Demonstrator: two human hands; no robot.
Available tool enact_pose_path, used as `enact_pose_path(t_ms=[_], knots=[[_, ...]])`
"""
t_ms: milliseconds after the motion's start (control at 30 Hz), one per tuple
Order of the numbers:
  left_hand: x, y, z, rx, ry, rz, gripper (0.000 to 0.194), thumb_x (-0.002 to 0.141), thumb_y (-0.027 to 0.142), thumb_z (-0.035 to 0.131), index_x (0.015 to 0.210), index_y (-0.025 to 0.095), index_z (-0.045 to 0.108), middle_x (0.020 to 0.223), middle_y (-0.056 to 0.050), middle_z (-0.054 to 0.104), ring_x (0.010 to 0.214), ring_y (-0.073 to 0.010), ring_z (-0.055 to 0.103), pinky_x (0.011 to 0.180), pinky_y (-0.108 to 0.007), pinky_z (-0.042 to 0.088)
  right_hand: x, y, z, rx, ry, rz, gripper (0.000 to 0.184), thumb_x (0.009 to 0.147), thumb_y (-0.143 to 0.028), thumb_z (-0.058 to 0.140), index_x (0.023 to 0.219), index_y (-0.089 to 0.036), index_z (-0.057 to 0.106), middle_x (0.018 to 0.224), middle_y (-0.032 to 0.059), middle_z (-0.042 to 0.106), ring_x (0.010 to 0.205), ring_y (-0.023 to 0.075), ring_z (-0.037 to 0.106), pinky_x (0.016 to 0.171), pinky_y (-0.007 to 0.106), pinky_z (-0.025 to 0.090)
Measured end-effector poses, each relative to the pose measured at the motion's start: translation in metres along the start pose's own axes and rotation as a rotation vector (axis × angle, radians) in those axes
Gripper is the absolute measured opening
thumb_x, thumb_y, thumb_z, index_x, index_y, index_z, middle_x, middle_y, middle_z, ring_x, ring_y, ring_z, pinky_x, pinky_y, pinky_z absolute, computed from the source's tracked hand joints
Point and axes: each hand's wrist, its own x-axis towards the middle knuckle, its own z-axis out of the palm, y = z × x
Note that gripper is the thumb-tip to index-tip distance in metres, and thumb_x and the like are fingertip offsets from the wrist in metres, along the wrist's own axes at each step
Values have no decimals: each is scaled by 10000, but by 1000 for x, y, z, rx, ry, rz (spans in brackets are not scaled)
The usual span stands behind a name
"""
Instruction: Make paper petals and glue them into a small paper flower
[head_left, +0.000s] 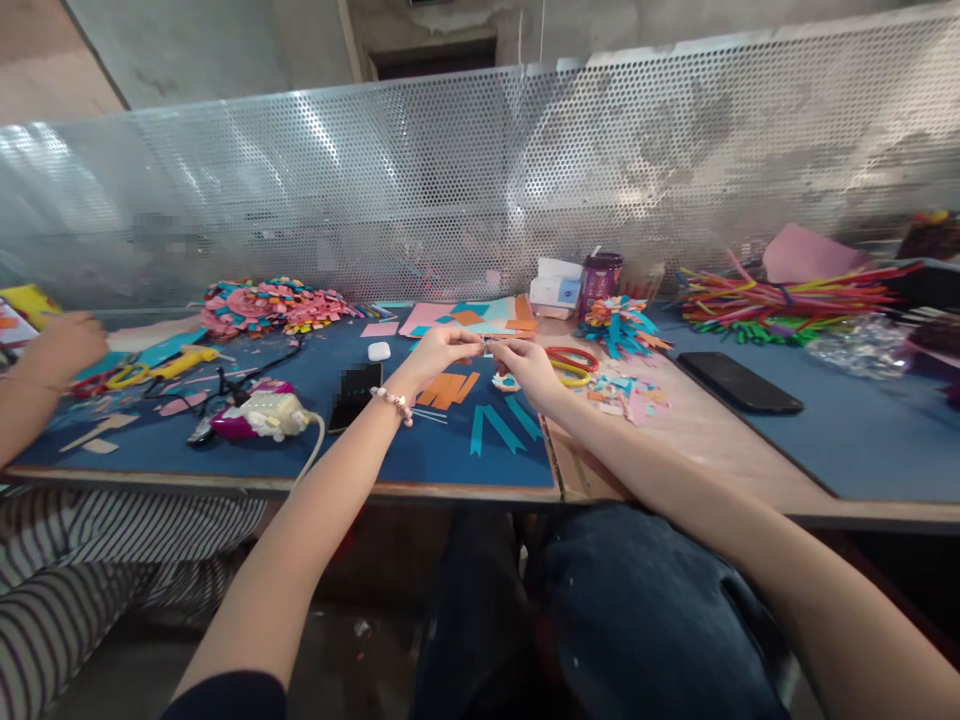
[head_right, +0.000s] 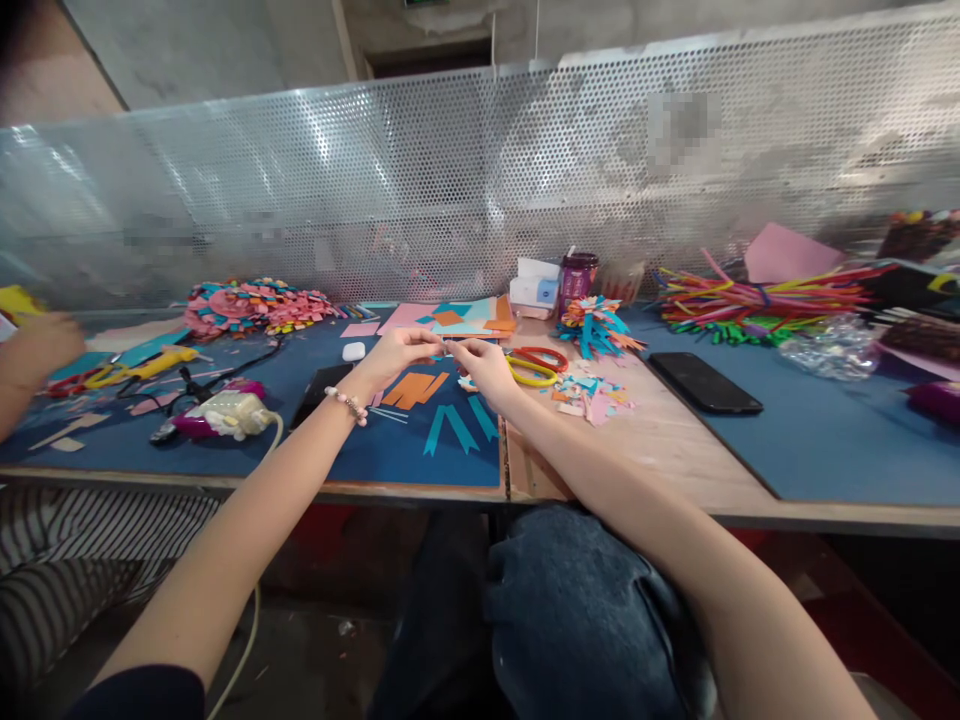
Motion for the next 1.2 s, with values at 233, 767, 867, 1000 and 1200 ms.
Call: enact_pose_path(t_ms=[233, 767, 867, 1000, 1200], knots=[[-1, 1, 2, -10, -1, -7, 261, 725, 335, 689, 871, 118, 696, 923, -91, 662, 866, -159, 602, 789, -309, 481, -1, -1, 0, -11, 5, -8, 339, 747, -484, 616, 663, -156, 595, 557, -30, 487, 527, 91, 433, 518, 229, 355], [1, -2, -1, 22, -8, -11, 269, 752, 333, 661, 921, 126, 690, 943, -93, 677, 866, -157, 612, 802, -317, 490, -1, -2, -2, -165, 26, -66, 367, 759, -520, 587, 701, -159, 622, 579, -11, 522, 535, 112, 461, 522, 240, 371], [1, -2, -1, 44, -13, 1, 264, 752, 337, 660, 910, 128, 690, 921, -84, 676, 845, -149, 604, 796, -313, 491, -1, 0, -3, -191, 25, -87, 360, 775, -504, 575, 700, -154, 620, 572, -12, 515, 527, 112, 459, 515, 242, 362], [2, -5, -1, 53, -15, 8, 269, 758, 342, 654, 916, 127, 686, 923, -83, 676, 833, -144, 606, 792, -315, 491, 1, 2, -4, -208, 19, -88, 367, 782, -506, 569, 735, -150, 644, 571, -10, 524, 529, 116, 467, 514, 243, 363], [10, -13, -12, 96, 22, -22, 276, 754, 360, 656, 905, 131, 689, 896, -97, 689, 838, -162, 634, 751, -312, 493, 1, 1, -5, -181, 4, -59, 381, 787, -517, 567, 793, -153, 680, 582, -11, 510, 532, 119, 466, 516, 246, 383]])
